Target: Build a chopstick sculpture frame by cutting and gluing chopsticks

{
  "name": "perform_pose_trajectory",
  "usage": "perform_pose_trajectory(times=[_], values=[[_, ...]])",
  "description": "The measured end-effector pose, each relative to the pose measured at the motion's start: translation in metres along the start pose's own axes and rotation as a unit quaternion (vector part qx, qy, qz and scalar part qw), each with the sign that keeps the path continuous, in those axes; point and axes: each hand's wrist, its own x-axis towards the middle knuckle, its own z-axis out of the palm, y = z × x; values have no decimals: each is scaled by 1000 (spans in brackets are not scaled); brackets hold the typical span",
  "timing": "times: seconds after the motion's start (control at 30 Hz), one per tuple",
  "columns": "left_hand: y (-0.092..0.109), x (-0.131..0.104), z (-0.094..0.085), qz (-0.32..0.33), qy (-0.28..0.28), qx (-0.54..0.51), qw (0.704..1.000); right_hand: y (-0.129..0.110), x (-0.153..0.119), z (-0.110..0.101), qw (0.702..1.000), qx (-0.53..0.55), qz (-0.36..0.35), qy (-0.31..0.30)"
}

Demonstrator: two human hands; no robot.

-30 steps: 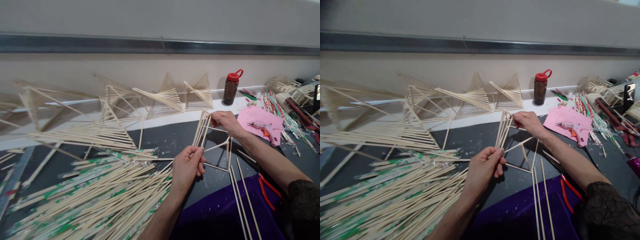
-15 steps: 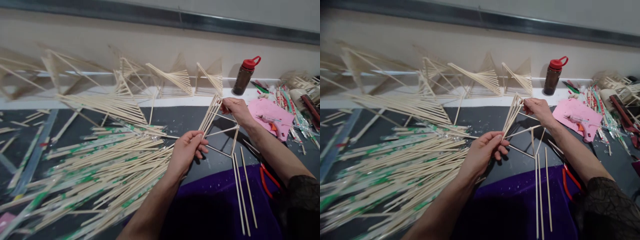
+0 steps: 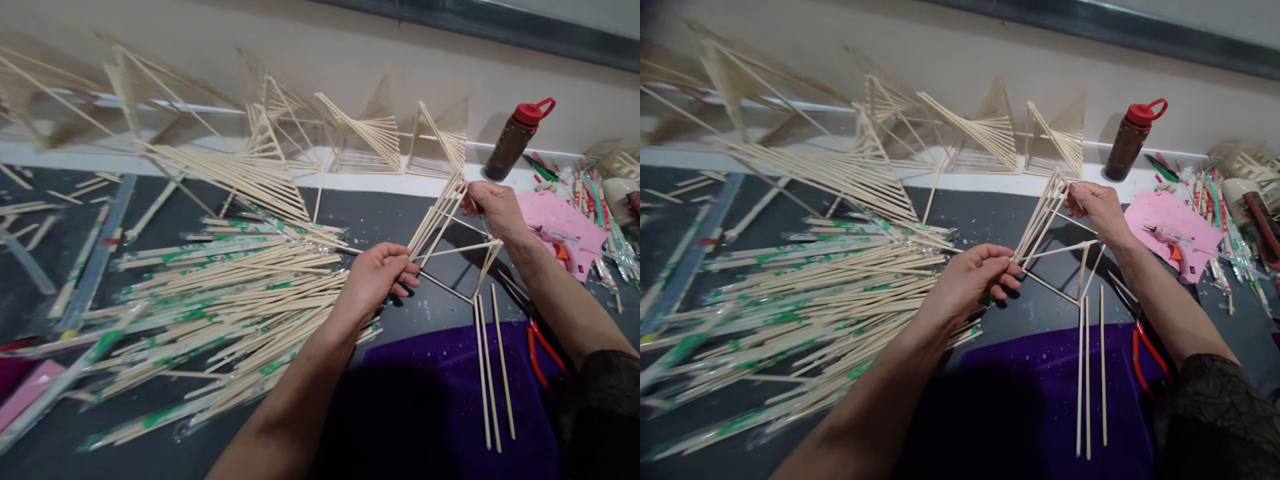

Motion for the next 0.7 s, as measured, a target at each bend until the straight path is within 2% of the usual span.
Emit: perform_pose_trajectory(times=[0.1,0.2,0.27,0.53,0.7], values=[[-4,0,0,44,25,83,995,0,0,1,1000,11,3,9],[-7,-2,2,60,-3,145,988,1,1,1,1000,12,0,14],[-9,-2,3,68,-13,158,985,1,1,1,1000,18,-3,12],[-10,2,3,60,5,164,985,3,1,0,1000,2,-16,3],[-13,2,6,94,34,190,977,2,1,0,1000,-2,-12,2]])
